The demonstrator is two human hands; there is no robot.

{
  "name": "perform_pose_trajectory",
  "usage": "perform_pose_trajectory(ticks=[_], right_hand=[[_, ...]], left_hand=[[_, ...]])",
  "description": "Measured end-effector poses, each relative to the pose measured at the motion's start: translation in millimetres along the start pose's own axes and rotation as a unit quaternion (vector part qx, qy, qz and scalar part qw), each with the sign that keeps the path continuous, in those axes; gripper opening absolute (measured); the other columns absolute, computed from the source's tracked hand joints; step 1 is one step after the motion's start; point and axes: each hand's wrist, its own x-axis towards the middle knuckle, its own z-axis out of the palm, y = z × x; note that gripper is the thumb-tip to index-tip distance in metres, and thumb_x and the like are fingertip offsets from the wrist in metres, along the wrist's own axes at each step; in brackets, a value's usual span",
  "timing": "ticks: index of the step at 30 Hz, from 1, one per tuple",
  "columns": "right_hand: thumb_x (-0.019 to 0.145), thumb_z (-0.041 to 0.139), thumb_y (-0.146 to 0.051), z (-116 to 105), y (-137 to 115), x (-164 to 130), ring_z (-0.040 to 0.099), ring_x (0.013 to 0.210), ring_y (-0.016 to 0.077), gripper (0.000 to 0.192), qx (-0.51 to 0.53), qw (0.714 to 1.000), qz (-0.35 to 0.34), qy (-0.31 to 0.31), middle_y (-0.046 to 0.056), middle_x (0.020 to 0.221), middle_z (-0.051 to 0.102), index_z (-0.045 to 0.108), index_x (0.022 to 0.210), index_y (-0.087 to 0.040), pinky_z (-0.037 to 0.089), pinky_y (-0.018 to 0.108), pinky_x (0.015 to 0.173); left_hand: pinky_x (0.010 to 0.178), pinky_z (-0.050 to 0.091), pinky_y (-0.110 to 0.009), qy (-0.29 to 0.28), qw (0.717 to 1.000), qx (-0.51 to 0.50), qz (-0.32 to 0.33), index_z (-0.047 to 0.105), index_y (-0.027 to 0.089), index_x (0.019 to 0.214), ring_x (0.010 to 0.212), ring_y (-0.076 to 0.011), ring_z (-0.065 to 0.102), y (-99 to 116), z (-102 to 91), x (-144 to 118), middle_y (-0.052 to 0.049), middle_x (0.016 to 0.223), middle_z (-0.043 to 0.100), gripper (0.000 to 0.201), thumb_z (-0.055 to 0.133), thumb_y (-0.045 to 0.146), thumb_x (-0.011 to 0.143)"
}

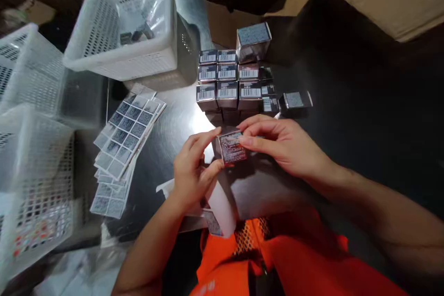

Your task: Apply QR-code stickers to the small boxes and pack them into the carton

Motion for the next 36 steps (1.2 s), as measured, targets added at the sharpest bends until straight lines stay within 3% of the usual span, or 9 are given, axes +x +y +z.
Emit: perform_pose_trajectory(ticks=[16, 21, 25, 27, 31, 34, 36], right_hand=[[0.077, 0.085, -0.043, 1.1, 1.4, 0.1, 0.068, 0.09, 0.0173, 0.024, -0.019, 0.999, -0.028, 0.022, 0.005, 0.099, 0.073, 0.079, 0.073, -0.02, 0.056, 0.033, 0.091], [0.079, 0.083, -0.032, 6.3, 4.8, -4.8, 0.07, 0.088, 0.0173, 0.015, -0.057, 0.994, -0.071, 0.062, 0.006, 0.1, 0.072, 0.076, 0.074, -0.02, 0.059, 0.029, 0.075], [0.073, 0.089, -0.035, 6.7, 8.4, -7.3, 0.07, 0.081, 0.0177, 0.034, -0.067, 0.988, -0.089, 0.106, 0.006, 0.097, 0.071, 0.061, 0.064, -0.019, 0.061, 0.031, 0.069], [0.064, 0.095, -0.037, 4.1, 9.1, -4.3, 0.07, 0.081, 0.018, 0.046, -0.002, 0.994, -0.049, 0.094, 0.005, 0.101, 0.07, 0.052, 0.07, -0.02, 0.063, 0.033, 0.069], [0.05, 0.1, -0.03, 1.6, 9.5, 6.2, 0.07, 0.091, 0.0176, 0.073, 0.133, 0.99, 0.039, -0.007, 0.005, 0.116, 0.068, 0.051, 0.104, -0.025, 0.064, 0.033, 0.074], [0.054, 0.099, -0.031, 6.0, 10.0, 6.2, 0.067, 0.086, 0.0135, 0.078, 0.143, 0.988, 0.056, -0.026, 0.001, 0.102, 0.068, 0.054, 0.118, -0.024, 0.06, 0.027, 0.074], [0.06, 0.097, -0.035, 10.2, 10.7, 1.5, 0.064, 0.078, 0.0116, 0.074, 0.135, 0.99, 0.033, -0.024, -0.002, 0.09, 0.065, 0.058, 0.121, -0.024, 0.057, 0.025, 0.071]], left_hand=[[0.043, 0.035, -0.016, -0.005, 1.0, 0.0, -0.016, 0.062, 0.026, 0.136, 0.054, -0.0029, 0.041, -0.7, -0.9, -3.4, -0.005, 0.118, 0.07, 0.053, 0.079, 0.041, 0.088], [0.045, 0.037, -0.015, -0.002, 1.0, -0.018, -0.01, 0.062, 0.027, 0.137, 0.06, -0.0042, 0.048, 0.5, -0.4, -3.0, -0.005, 0.119, 0.071, 0.054, 0.081, 0.036, 0.087], [0.047, 0.04, -0.015, 0.002, 1.0, -0.021, -0.004, 0.064, 0.027, 0.133, 0.064, -0.0063, 0.053, -0.6, 0.4, -3.1, -0.006, 0.116, 0.072, 0.047, 0.078, 0.035, 0.089], [0.046, 0.04, -0.015, -0.008, 0.999, -0.036, -0.009, 0.064, 0.027, 0.134, 0.059, -0.0045, 0.05, -2.9, 0.8, -3.5, -0.005, 0.117, 0.072, 0.047, 0.078, 0.035, 0.089], [0.044, 0.04, -0.013, -0.011, 0.997, -0.075, -0.003, 0.064, 0.028, 0.134, 0.053, -0.002, 0.049, -7.5, -0.3, -4.8, -0.005, 0.117, 0.071, 0.049, 0.079, 0.034, 0.087], [0.049, 0.046, -0.015, -0.016, 0.995, -0.095, -0.01, 0.068, 0.03, 0.128, 0.067, -0.0088, 0.063, -5.8, -3.4, -8.0, -0.004, 0.113, 0.072, 0.045, 0.08, 0.035, 0.086], [0.048, 0.046, -0.017, -0.022, 0.992, -0.115, -0.053, 0.071, 0.031, 0.122, 0.064, -0.0091, 0.063, -3.5, -4.7, -11.5, -0.003, 0.111, 0.073, 0.045, 0.085, 0.039, 0.08]])
